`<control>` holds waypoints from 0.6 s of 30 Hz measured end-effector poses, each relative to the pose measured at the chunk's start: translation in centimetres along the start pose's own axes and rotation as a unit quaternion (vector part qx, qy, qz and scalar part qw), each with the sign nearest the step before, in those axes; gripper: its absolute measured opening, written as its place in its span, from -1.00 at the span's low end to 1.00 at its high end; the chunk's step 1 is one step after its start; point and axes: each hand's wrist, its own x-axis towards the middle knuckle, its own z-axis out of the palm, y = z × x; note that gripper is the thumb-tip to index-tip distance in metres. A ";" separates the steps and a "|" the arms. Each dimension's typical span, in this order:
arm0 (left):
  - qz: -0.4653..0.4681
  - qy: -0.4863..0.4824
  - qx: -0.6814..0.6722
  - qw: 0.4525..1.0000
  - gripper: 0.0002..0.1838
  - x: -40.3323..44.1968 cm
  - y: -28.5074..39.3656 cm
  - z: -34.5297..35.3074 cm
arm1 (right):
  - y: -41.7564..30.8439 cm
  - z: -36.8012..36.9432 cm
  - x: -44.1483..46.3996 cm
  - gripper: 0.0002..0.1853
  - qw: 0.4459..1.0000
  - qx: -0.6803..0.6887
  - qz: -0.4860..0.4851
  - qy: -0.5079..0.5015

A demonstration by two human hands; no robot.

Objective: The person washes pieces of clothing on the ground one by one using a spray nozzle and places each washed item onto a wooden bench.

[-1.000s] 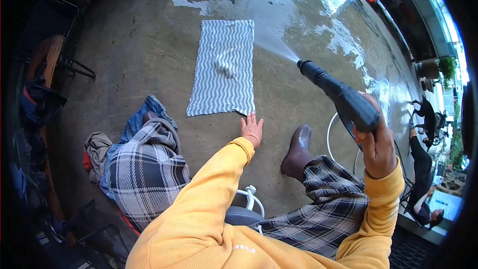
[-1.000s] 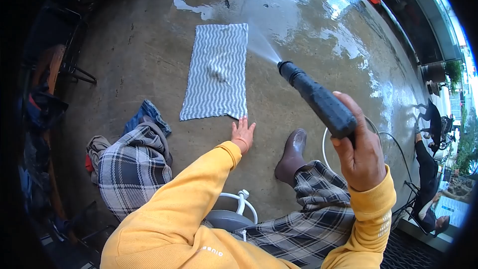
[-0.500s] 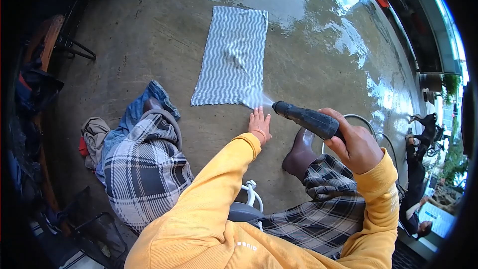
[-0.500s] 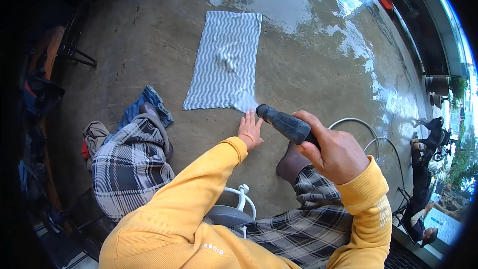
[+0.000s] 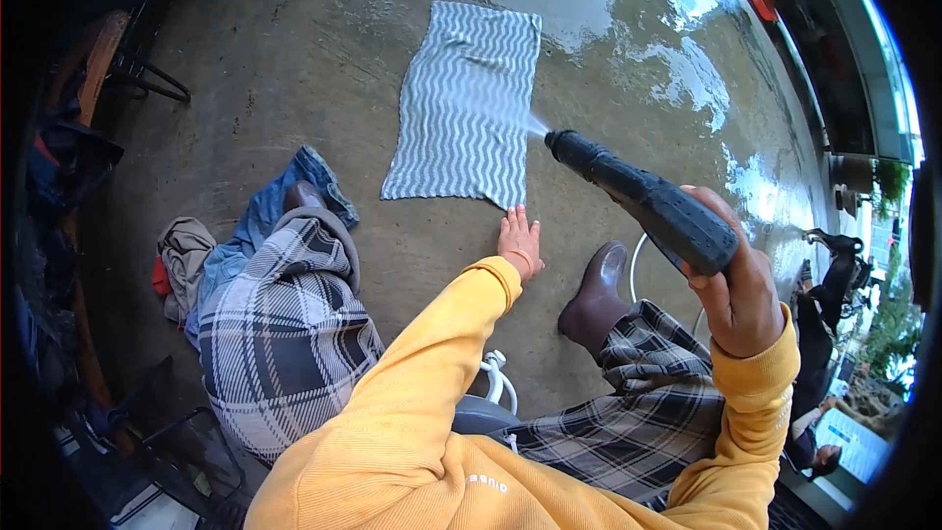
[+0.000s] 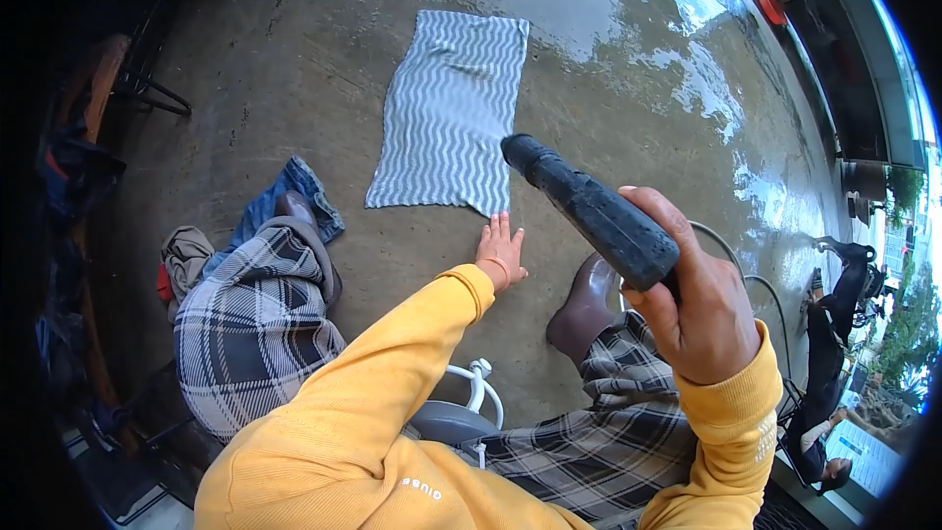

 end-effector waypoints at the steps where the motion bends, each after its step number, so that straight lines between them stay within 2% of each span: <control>1: 0.001 0.000 -0.004 1.000 -0.03 0.0 -0.1 0.0 | 0.2 0.0 0.0 -0.48 0.999 -0.014 0.028 -0.021; 2: 0.003 0.000 -0.007 1.000 -0.03 -0.1 -0.1 -0.1 | 0.6 0.0 0.0 -0.48 0.999 -0.015 0.028 -0.021; 4: 0.006 0.001 -0.012 1.000 -0.03 -0.3 -0.2 -0.4 | 1.4 0.2 0.4 -0.49 0.985 -0.064 0.112 -0.113; 11: 0.007 -0.004 -0.014 1.000 -0.04 -0.2 -0.1 -0.6 | 2.3 0.8 2.0 -0.51 0.987 -0.001 0.134 -0.090; 13: 0.007 -0.005 -0.013 1.000 -0.04 -0.2 -0.1 -0.6 | 2.5 0.8 2.5 -0.50 0.993 -0.003 0.107 -0.053; 18: 0.007 -0.010 -0.012 1.000 -0.04 0.0 0.0 -0.6 | 2.2 0.6 3.9 -0.52 0.995 -0.002 0.090 -0.030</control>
